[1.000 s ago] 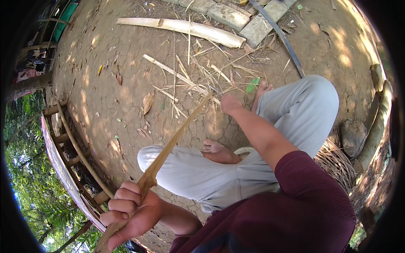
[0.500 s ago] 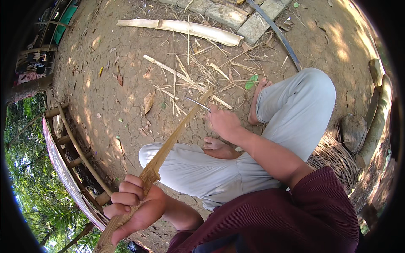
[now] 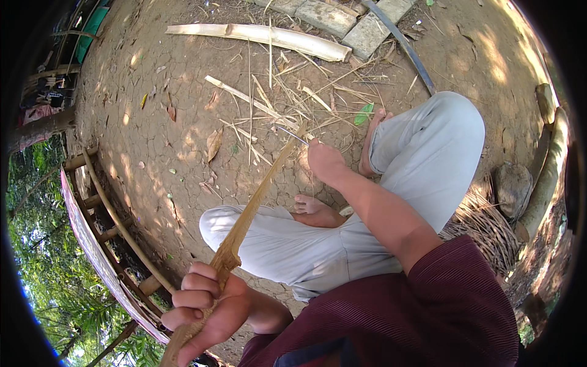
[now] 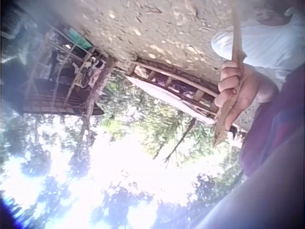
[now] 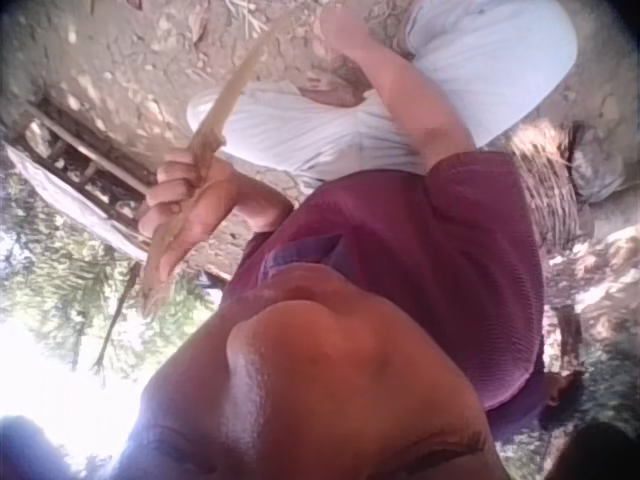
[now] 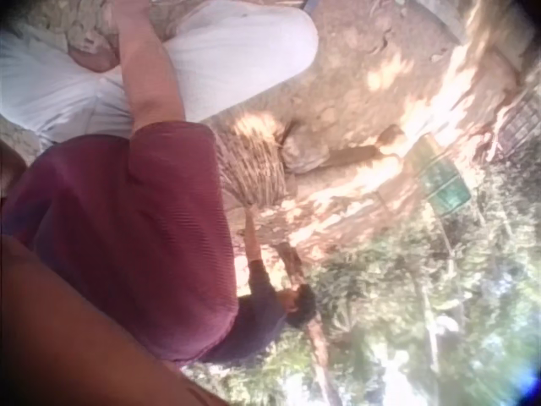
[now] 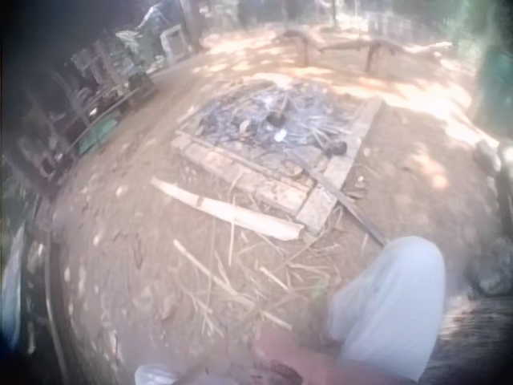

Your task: The person carves a strip of bamboo with a knife, stripping away thin layers and smoothing the edges.

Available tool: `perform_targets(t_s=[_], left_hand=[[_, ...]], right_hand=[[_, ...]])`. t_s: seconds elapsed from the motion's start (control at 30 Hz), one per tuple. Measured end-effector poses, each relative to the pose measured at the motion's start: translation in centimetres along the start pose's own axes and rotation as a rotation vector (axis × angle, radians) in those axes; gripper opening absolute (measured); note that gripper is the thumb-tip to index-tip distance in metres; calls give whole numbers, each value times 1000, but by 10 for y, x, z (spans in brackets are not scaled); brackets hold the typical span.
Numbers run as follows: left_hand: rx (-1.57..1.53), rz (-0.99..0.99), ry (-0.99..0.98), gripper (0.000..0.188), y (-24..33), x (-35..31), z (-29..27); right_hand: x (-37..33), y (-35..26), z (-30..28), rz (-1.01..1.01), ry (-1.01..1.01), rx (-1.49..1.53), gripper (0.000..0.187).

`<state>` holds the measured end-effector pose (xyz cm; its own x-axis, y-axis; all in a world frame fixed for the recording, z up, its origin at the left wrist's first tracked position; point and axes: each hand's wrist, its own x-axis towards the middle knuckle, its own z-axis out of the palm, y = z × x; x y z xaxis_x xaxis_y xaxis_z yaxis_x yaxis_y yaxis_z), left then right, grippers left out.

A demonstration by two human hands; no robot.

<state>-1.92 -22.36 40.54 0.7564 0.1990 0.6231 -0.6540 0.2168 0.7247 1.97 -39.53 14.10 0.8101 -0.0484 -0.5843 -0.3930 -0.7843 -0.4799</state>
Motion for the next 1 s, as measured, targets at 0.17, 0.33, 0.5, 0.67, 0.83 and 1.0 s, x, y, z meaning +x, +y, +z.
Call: perform_targets(t_s=[0.17, 0.33, 0.5, 0.67, 0.83, 1.0], left_hand=[[106, 31, 127, 70, -2, -2, 2], [134, 38, 282, 70, -2, 4, -4], [155, 38, 225, 68, 2, -7, 2], [124, 77, 75, 66, 6, -15, 3], [153, 50, 272, 63, -1, 3, -16], [200, 15, 281, 62, -9, 23, -20]], right_hand=[[21, 1, 18, -49, -3, 19, 21], [38, -15, 32, 31, -118, -99, 25], [62, -19, 24, 146, -200, -94, 29], [81, 80, 18, 264, -137, -115, 33], [92, 99, 55, 101, -74, -131, 32], [66, 41, 29, -7, -20, -69, 26]])
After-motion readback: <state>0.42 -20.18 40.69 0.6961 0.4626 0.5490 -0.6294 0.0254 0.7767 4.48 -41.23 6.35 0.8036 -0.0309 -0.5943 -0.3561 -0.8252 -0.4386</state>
